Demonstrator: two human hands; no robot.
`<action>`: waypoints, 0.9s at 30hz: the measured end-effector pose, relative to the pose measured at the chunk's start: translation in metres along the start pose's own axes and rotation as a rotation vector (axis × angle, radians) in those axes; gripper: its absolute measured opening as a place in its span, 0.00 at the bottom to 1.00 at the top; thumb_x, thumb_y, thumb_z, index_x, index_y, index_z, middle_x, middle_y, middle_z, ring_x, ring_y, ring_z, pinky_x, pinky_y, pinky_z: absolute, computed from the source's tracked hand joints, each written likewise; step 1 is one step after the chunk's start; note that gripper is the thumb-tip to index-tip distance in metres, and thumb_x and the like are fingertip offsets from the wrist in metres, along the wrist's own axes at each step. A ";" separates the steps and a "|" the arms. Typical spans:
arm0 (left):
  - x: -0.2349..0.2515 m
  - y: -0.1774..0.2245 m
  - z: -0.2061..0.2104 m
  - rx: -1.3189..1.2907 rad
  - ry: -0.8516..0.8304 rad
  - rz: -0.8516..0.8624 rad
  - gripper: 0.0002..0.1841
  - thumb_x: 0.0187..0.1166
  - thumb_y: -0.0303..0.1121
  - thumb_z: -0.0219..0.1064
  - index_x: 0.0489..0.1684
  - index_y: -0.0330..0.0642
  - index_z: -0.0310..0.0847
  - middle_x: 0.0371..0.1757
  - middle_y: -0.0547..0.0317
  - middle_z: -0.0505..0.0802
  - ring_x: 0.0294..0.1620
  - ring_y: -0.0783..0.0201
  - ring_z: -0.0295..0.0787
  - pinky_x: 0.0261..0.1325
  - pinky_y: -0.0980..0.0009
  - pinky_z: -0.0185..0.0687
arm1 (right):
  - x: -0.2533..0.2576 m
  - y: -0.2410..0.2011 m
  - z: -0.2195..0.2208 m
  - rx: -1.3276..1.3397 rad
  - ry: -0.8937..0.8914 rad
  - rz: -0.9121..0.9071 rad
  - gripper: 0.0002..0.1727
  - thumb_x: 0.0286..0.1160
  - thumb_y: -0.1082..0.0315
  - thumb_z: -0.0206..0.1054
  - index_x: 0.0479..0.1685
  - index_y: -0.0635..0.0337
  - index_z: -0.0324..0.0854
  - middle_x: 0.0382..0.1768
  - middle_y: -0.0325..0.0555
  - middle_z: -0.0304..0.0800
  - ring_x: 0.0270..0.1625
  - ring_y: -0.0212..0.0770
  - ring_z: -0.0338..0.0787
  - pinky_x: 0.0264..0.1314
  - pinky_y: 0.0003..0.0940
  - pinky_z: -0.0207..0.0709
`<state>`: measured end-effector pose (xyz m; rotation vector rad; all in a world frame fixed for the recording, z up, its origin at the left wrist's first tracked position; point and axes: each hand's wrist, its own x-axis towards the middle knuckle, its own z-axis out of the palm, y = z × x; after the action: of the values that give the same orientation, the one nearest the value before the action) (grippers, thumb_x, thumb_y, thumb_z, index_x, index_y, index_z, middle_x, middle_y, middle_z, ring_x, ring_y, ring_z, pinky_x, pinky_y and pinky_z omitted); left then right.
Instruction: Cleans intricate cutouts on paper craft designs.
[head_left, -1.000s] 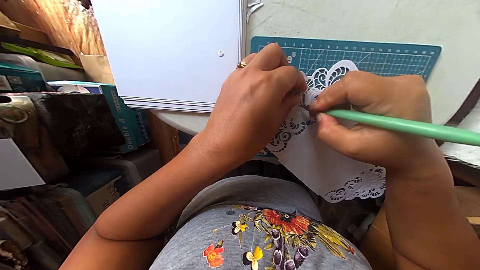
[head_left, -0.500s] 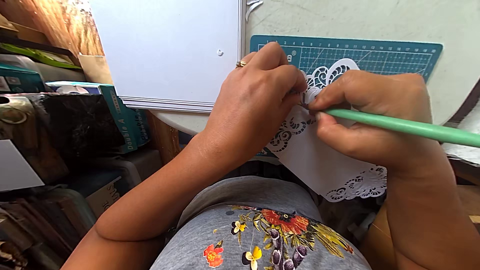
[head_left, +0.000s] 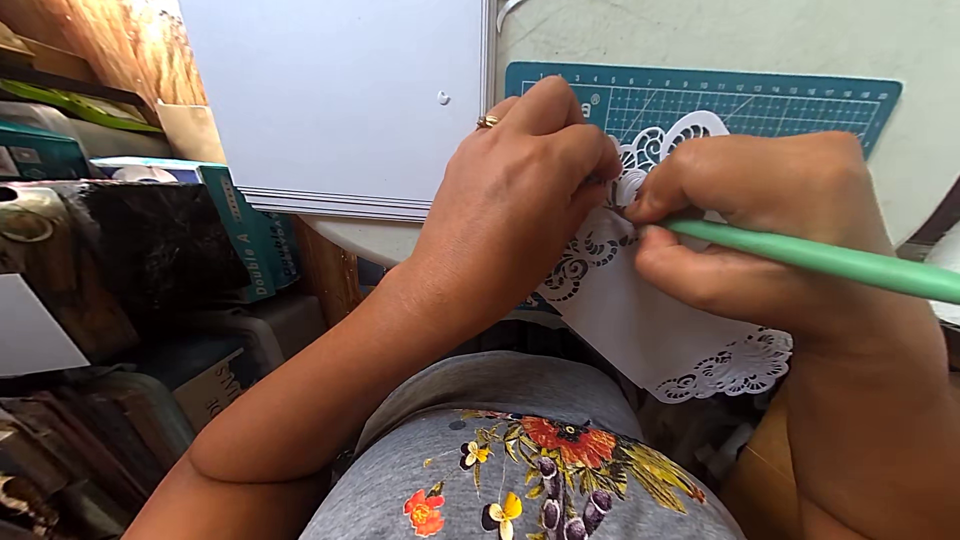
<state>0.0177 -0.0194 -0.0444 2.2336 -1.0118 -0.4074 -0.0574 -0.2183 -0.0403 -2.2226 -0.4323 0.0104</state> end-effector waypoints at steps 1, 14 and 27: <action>0.000 0.000 0.000 0.000 -0.001 -0.001 0.07 0.82 0.33 0.68 0.46 0.45 0.92 0.47 0.55 0.88 0.45 0.65 0.82 0.49 0.72 0.74 | 0.000 0.000 0.000 0.001 0.001 -0.003 0.06 0.66 0.74 0.61 0.30 0.65 0.83 0.28 0.44 0.84 0.32 0.21 0.76 0.31 0.14 0.64; 0.000 0.000 0.000 0.001 0.002 0.000 0.07 0.82 0.33 0.68 0.46 0.45 0.92 0.46 0.55 0.88 0.46 0.65 0.83 0.50 0.72 0.74 | 0.000 0.000 0.000 -0.014 -0.010 -0.018 0.06 0.66 0.74 0.60 0.30 0.65 0.82 0.26 0.43 0.81 0.30 0.22 0.74 0.29 0.15 0.60; 0.000 0.000 0.000 -0.004 0.000 0.000 0.08 0.82 0.34 0.68 0.47 0.46 0.93 0.46 0.55 0.88 0.46 0.65 0.82 0.50 0.72 0.74 | 0.000 0.000 0.001 0.002 -0.016 -0.009 0.05 0.66 0.74 0.60 0.28 0.64 0.81 0.26 0.41 0.79 0.30 0.22 0.72 0.29 0.15 0.59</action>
<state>0.0173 -0.0191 -0.0450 2.2302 -1.0098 -0.4087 -0.0579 -0.2178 -0.0411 -2.2201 -0.4511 0.0237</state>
